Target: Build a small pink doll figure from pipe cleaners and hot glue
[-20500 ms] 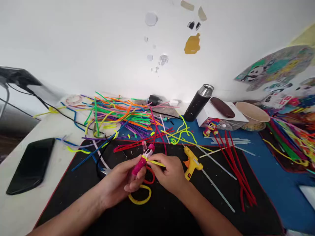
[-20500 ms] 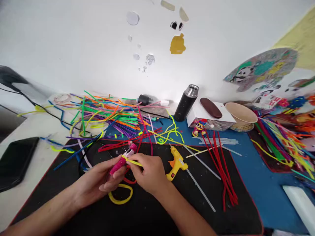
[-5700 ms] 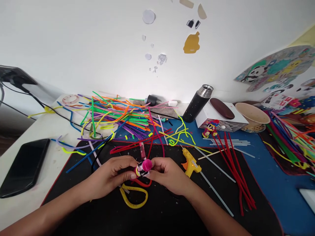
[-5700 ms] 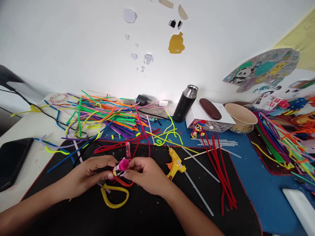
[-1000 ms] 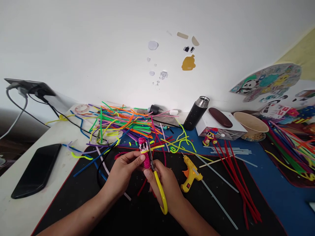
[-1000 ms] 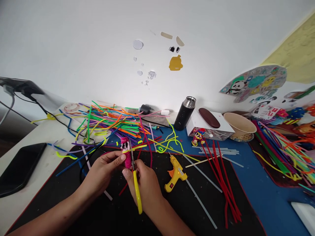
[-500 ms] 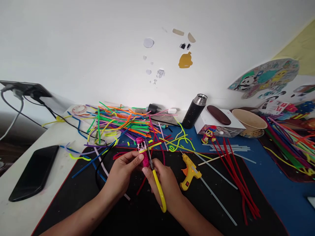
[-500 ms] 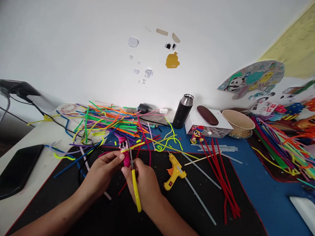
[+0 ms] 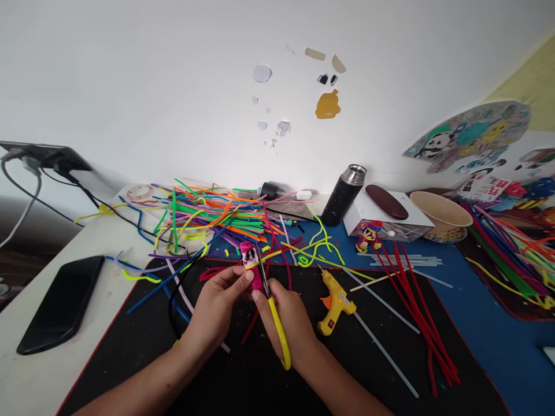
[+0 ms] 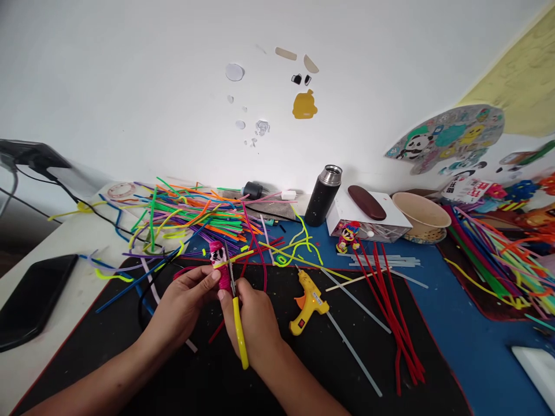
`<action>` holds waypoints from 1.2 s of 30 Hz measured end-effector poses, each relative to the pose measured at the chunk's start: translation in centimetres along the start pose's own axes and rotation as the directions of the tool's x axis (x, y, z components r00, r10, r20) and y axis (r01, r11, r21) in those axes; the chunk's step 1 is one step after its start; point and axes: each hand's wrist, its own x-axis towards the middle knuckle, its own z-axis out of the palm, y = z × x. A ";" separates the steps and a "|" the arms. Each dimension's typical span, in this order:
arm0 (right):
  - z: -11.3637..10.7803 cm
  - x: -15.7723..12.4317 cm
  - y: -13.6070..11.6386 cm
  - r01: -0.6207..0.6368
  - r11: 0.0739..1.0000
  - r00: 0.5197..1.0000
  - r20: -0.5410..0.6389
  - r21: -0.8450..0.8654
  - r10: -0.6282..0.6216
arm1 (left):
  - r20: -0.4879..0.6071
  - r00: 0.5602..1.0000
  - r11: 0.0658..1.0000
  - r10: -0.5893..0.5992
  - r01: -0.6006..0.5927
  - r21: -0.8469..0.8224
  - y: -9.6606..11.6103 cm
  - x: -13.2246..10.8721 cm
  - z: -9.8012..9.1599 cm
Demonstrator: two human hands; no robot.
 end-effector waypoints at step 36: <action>-2.2 -0.3 -1.8 0.105 0.993 0.967 0.238 -0.045 -0.092 | 0.204 0.978 0.997 -0.038 0.052 -0.065 3.8 -1.2 -3.1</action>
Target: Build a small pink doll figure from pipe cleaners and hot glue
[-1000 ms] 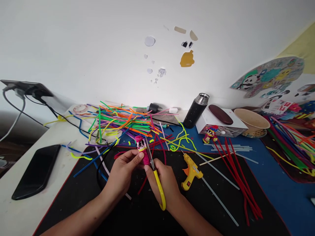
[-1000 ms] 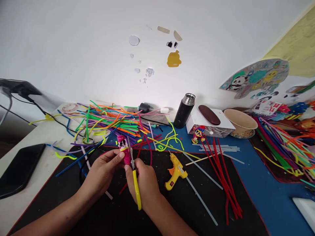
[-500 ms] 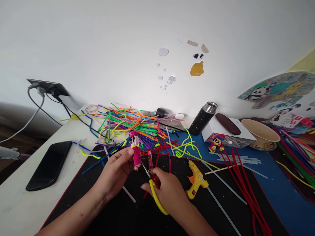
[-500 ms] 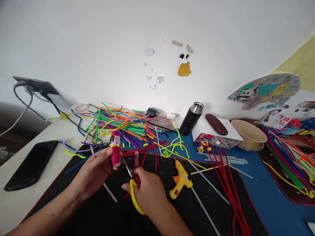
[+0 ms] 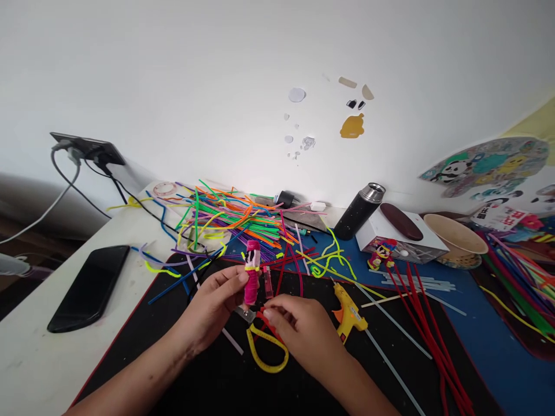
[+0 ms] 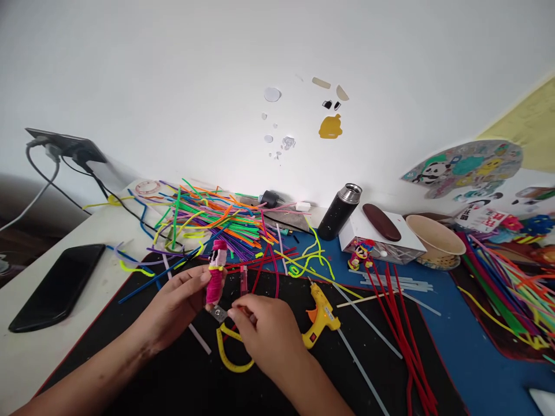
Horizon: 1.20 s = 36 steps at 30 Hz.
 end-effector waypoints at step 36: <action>0.7 0.6 1.9 -0.126 0.486 0.987 0.059 0.865 0.151 | 0.130 0.971 0.980 -0.200 0.197 0.036 -3.3 -1.1 1.1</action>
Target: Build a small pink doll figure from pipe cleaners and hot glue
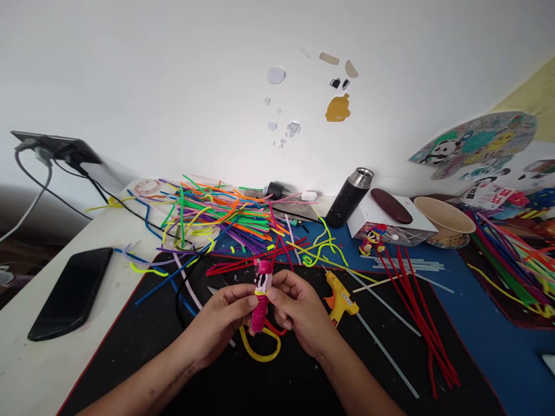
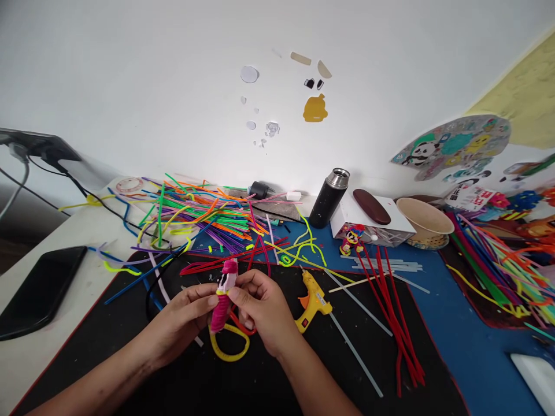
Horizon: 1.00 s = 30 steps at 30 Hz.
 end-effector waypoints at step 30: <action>0.6 0.4 1.2 -0.025 0.999 0.999 -0.026 0.044 0.026 | -0.079 0.994 0.994 0.074 -0.067 0.081 -0.7 0.5 -0.4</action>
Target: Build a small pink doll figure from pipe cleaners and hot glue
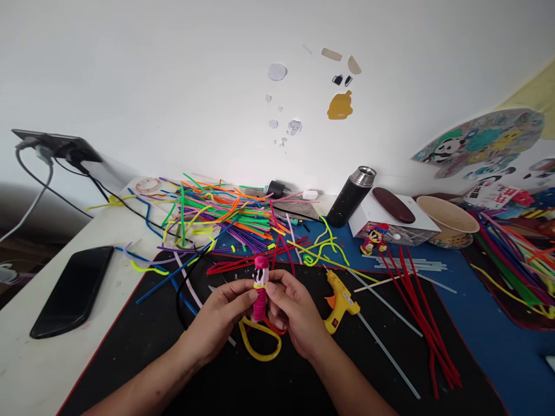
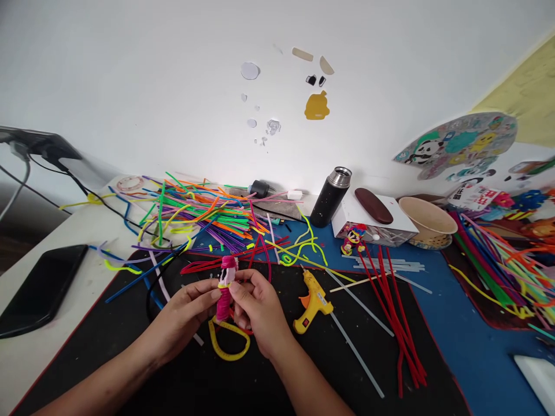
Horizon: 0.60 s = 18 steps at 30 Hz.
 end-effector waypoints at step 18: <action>0.2 0.0 0.1 -0.021 0.996 1.000 -0.013 0.087 0.022 | 0.006 1.000 0.999 -0.004 0.004 -0.032 -0.8 0.4 -0.2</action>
